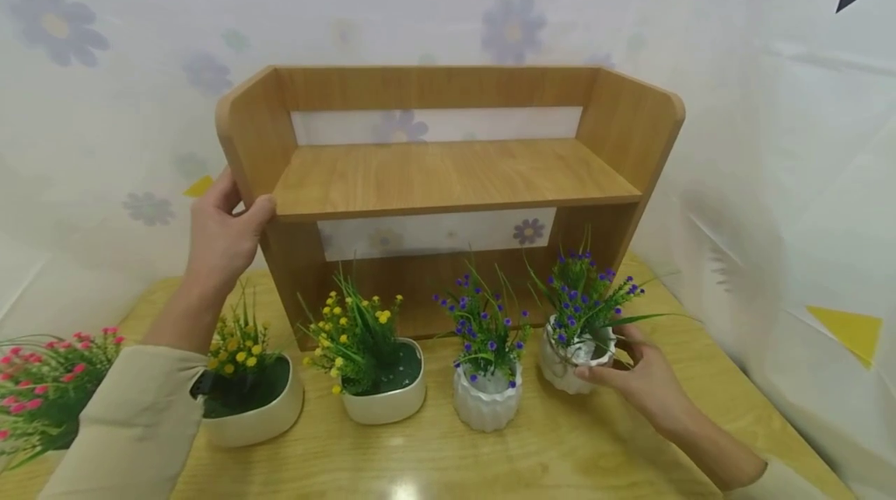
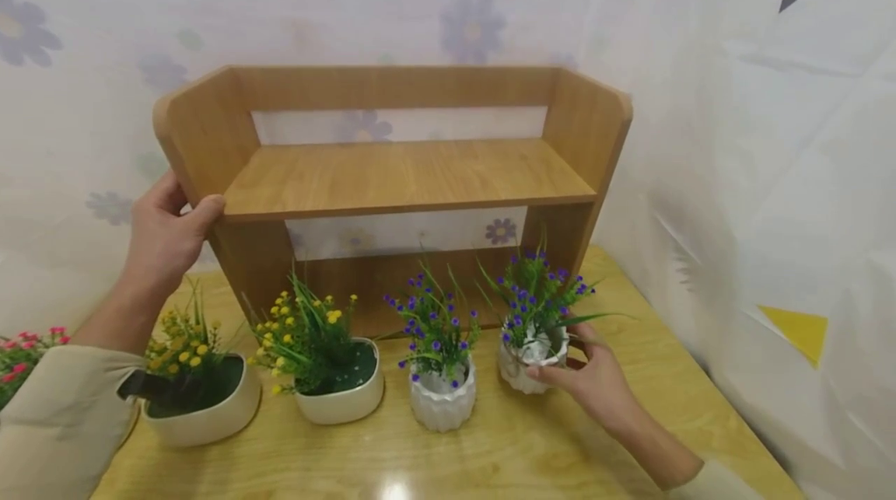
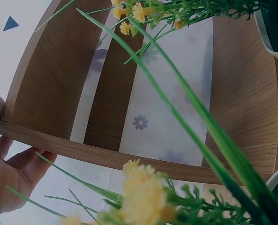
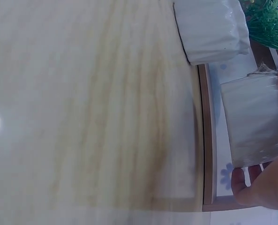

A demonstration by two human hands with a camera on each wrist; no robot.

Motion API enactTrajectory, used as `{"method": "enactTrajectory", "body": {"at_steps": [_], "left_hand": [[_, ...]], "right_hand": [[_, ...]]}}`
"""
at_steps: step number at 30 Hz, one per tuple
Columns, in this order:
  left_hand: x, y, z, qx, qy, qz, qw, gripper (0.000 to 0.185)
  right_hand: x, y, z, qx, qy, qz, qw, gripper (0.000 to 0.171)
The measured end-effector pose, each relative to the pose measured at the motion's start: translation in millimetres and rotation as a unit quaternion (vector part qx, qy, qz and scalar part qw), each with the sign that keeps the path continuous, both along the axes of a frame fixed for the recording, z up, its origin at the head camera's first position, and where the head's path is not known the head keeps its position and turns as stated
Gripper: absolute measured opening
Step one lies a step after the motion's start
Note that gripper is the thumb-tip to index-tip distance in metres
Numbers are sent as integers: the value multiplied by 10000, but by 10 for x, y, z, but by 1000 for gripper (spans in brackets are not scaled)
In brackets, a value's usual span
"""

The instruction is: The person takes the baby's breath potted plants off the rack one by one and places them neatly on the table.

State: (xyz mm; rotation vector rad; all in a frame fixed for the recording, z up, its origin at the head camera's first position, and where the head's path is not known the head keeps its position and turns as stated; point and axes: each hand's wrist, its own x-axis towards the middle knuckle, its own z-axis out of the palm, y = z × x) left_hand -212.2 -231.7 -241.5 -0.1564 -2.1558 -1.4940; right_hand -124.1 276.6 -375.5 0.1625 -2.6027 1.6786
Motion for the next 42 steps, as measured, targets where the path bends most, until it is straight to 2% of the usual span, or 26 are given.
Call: {"method": "enactTrajectory", "body": {"at_steps": [9,17,30,42], "left_hand": [[8,-19,21,-47,29,60,10000,55],[0,-11,0,29,5,-1,10000,56],[-16,8,0,88,-38,-25,10000,56],[15,18,6,26,-37,-38,10000,56]], "right_hand": [[125,50,-53,67,-142,-20,9999,74],[200,65,-148,-386,-364,15,9986,73],[217,45,-261,-695,-594,40,9958,71],[195,41,-324,-972,-504,73,9940,69]]}}
